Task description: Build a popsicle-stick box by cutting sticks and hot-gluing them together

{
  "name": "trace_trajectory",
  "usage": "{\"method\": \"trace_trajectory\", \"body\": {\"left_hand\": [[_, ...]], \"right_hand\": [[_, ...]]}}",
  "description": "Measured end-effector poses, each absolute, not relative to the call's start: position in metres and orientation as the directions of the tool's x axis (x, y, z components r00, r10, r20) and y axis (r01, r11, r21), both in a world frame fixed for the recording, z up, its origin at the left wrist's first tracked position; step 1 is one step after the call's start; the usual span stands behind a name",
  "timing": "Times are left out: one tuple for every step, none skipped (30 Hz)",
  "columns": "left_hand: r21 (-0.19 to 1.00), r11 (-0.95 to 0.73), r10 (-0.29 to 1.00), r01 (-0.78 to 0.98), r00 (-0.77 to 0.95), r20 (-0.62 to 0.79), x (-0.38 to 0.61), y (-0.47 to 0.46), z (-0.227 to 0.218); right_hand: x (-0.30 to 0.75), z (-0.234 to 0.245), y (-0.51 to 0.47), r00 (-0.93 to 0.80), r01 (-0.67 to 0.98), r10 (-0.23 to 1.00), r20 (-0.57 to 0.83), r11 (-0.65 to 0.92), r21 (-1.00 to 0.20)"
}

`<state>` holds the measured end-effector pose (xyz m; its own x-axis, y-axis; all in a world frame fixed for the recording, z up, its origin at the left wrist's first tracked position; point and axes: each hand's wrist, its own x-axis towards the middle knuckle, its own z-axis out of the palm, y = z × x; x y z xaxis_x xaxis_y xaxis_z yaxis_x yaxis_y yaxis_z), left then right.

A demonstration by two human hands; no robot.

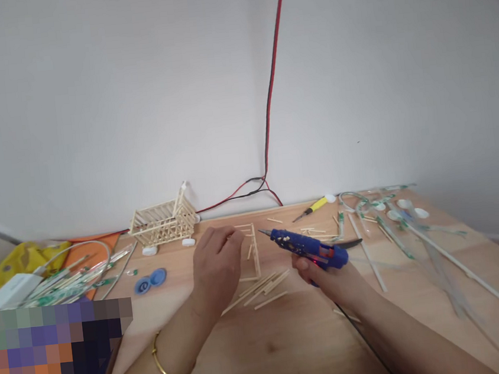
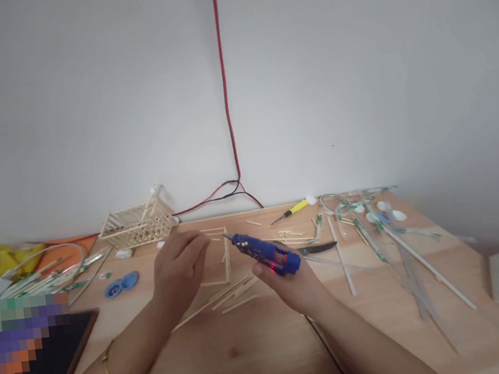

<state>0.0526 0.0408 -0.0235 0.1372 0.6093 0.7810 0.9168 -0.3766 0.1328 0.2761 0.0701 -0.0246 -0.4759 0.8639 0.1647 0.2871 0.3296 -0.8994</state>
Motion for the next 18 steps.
{"method": "trace_trajectory", "body": {"left_hand": [[0.127,-0.382,0.607,0.915,0.145,0.782,0.0529,0.0412,-0.0233],[0.119,-0.387,0.602,0.914,0.153,0.784,0.0531,0.0413,-0.023],[0.113,-0.39,0.594,0.914,0.156,0.789,0.0533,0.0414,-0.0228],[0.107,-0.392,0.587,0.914,0.159,0.794,0.0535,0.0415,-0.0227],[0.103,-0.393,0.581,0.914,0.16,0.798,0.0536,0.0415,-0.0227],[0.104,-0.394,0.578,0.913,0.158,0.801,0.0536,0.0415,-0.0228],[0.105,-0.397,0.575,0.912,0.158,0.803,0.0534,0.0414,-0.0229],[0.108,-0.398,0.574,0.911,0.156,0.804,0.0532,0.0414,-0.023],[0.11,-0.399,0.573,0.91,0.154,0.805,0.053,0.0413,-0.0232],[0.11,-0.4,0.572,0.91,0.154,0.806,0.0527,0.0411,-0.0234],[0.108,-0.403,0.57,0.909,0.156,0.807,0.0525,0.0409,-0.0237],[0.107,-0.406,0.57,0.907,0.16,0.806,0.0523,0.0406,-0.0239],[0.105,-0.41,0.571,0.906,0.165,0.804,0.0522,0.0403,-0.0243],[0.104,-0.413,0.572,0.905,0.169,0.803,0.0522,0.04,-0.0247],[0.105,-0.416,0.573,0.904,0.171,0.802,0.0522,0.0398,-0.0251],[0.106,-0.417,0.574,0.903,0.171,0.801,0.0522,0.0395,-0.0254],[0.107,-0.416,0.573,0.903,0.169,0.802,0.0522,0.0394,-0.0258],[0.106,-0.415,0.571,0.904,0.168,0.803,0.0521,0.0392,-0.0261]], "right_hand": [[0.2767,-0.022,0.0698,-0.476,0.306,0.866,0.152,0.326,-0.894],[0.2773,-0.0196,0.0698,-0.476,0.322,0.868,0.14,0.32,-0.891],[0.2779,-0.0178,0.0699,-0.475,0.334,0.87,0.13,0.316,-0.888],[0.2785,-0.0166,0.0702,-0.472,0.341,0.872,0.127,0.314,-0.886],[0.2792,-0.016,0.0707,-0.469,0.346,0.875,0.124,0.311,-0.885],[0.2798,-0.016,0.0712,-0.465,0.347,0.877,0.122,0.307,-0.886],[0.2803,-0.0163,0.0716,-0.464,0.347,0.878,0.116,0.301,-0.888],[0.2807,-0.0168,0.072,-0.467,0.344,0.878,0.111,0.296,-0.891],[0.2809,-0.0174,0.0723,-0.47,0.341,0.876,0.104,0.289,-0.895],[0.2808,-0.0178,0.0724,-0.475,0.34,0.875,0.094,0.281,-0.897],[0.2806,-0.018,0.0724,-0.481,0.337,0.873,0.087,0.276,-0.9],[0.2803,-0.018,0.0723,-0.484,0.333,0.871,0.084,0.272,-0.903],[0.28,-0.0178,0.0721,-0.483,0.329,0.871,0.087,0.272,-0.904],[0.2796,-0.0174,0.072,-0.481,0.325,0.872,0.09,0.273,-0.905],[0.2794,-0.017,0.0719,-0.48,0.322,0.872,0.092,0.273,-0.907],[0.2793,-0.0165,0.0718,-0.48,0.318,0.872,0.094,0.273,-0.908],[0.2793,-0.0161,0.0718,-0.481,0.316,0.872,0.094,0.272,-0.909],[0.2794,-0.0157,0.0718,-0.484,0.317,0.87,0.092,0.272,-0.909]]}}
